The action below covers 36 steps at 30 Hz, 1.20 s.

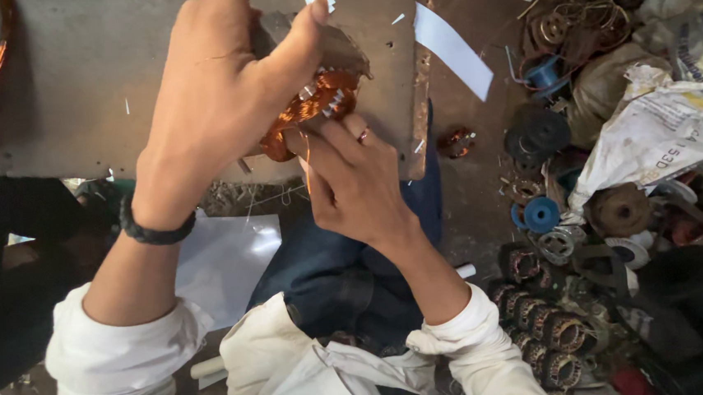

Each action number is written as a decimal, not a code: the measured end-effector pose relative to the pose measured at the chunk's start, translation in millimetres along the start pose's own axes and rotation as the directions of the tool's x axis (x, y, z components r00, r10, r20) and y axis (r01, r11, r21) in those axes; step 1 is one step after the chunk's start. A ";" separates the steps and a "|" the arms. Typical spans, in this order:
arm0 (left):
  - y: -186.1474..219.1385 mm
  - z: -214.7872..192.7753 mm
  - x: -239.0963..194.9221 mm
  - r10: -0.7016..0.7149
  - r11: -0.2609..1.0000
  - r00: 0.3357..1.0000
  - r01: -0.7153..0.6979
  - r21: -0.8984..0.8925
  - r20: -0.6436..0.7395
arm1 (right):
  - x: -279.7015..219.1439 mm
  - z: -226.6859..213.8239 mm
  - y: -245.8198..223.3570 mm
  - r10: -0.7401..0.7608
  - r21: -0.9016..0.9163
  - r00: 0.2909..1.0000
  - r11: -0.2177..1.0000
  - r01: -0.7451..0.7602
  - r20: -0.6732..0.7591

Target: The person assembles a motor stator by winding copper wire coils and inserting insulation strips into the metal core slots. They use a wooden wedge to pack the wires and scissors to cut the white insulation material, handling the component on a workbench.

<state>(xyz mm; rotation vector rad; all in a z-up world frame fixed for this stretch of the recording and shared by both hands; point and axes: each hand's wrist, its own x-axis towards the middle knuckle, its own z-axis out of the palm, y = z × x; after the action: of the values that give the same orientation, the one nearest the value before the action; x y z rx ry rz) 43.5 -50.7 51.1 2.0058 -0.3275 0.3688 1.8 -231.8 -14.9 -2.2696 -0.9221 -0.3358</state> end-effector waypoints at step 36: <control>2.4 -14.8 2.7 -0.194 0.976 0.973 0.204 -0.072 0.129 | -6.1 -13.7 -10.8 0.331 0.434 0.880 0.886 -0.166 -0.339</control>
<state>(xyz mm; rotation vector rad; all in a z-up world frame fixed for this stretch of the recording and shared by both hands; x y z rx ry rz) 43.4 -38.6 60.4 1.9605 -0.2105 0.1052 -9.9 -238.2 -2.1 -1.8195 -0.4184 -0.4389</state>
